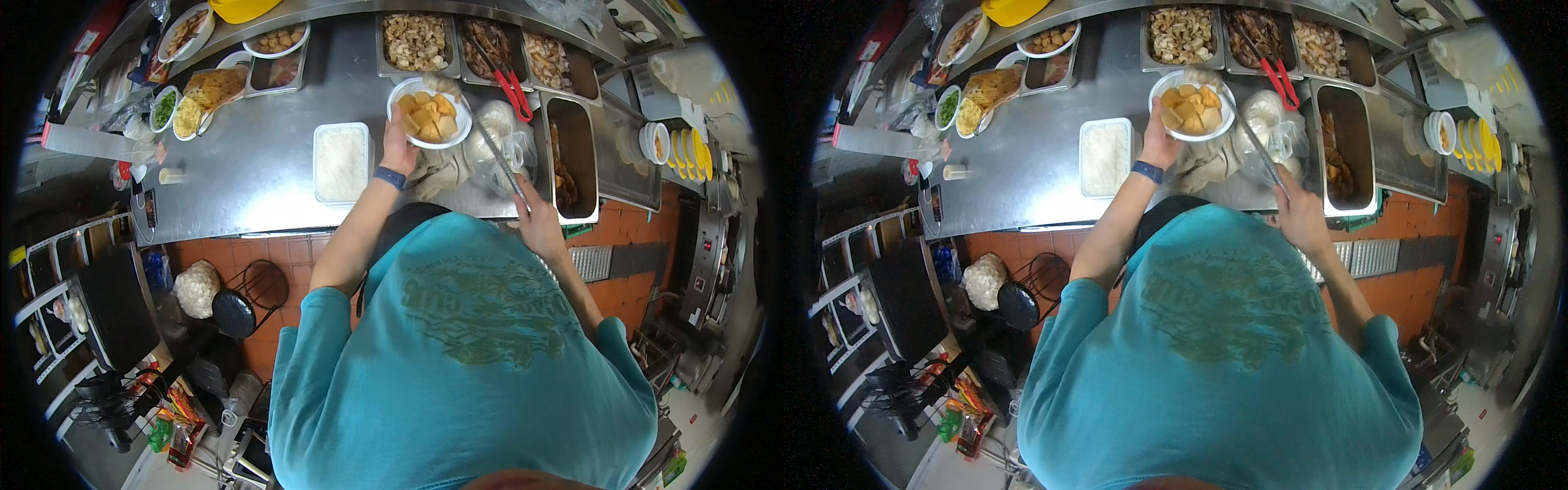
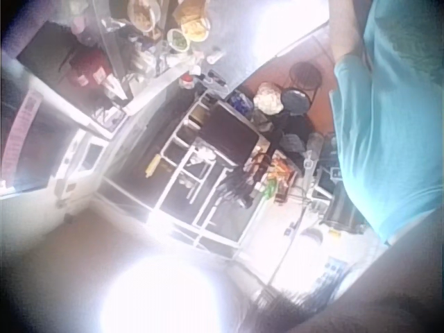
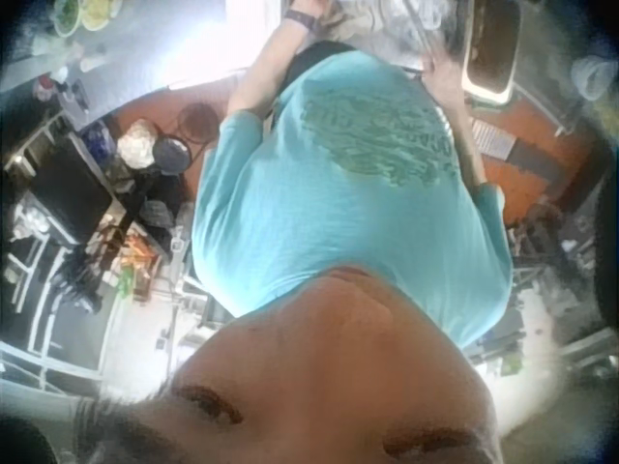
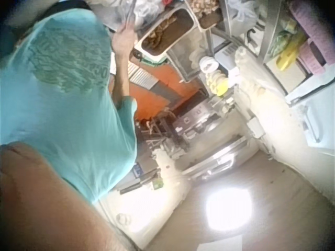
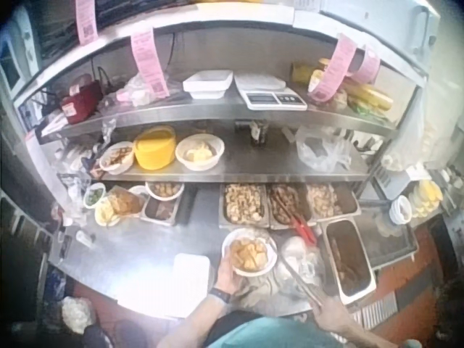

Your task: The person assembles two food orders in a commercial kitchen. They scoop cooked meat from a pot into bowls, add chopped green onions and other toppings from containers, and place the bowls into a microwave. They handle tongs, bowls, and a microwave throughout the process.

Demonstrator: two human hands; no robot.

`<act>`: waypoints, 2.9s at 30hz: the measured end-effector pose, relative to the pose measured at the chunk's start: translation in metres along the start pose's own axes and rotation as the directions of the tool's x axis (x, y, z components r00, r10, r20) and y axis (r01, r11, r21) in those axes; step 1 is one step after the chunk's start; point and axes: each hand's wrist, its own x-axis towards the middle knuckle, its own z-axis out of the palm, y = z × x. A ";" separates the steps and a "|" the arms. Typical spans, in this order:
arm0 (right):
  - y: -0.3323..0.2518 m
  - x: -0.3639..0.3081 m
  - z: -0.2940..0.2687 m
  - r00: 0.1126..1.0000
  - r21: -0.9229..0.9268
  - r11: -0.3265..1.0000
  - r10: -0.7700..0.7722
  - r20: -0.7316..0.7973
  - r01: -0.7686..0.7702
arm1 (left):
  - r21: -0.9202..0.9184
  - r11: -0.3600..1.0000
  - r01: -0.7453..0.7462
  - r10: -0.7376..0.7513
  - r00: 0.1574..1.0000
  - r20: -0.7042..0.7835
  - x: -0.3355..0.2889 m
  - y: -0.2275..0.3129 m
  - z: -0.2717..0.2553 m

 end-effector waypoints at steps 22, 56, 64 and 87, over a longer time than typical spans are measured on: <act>-0.026 0.197 0.079 0.901 0.701 0.566 0.264 0.345 -0.434 | -0.023 0.998 0.057 -0.057 0.998 0.032 0.005 -0.010 -0.008; -0.035 0.210 -0.007 0.985 -0.138 0.989 0.066 0.157 -0.045 | -0.036 0.999 0.012 -0.013 1.000 -0.028 0.005 -0.009 -0.011; -0.038 0.120 -0.059 0.984 -0.055 0.996 -0.063 0.164 0.073 | -0.192 0.981 -0.028 0.045 0.995 0.087 0.011 -0.008 -0.015; 0.081 0.283 -0.052 0.951 -0.668 0.739 0.132 0.278 0.093 | 0.100 0.994 -0.040 0.053 0.989 -0.139 -0.104 -0.057 0.000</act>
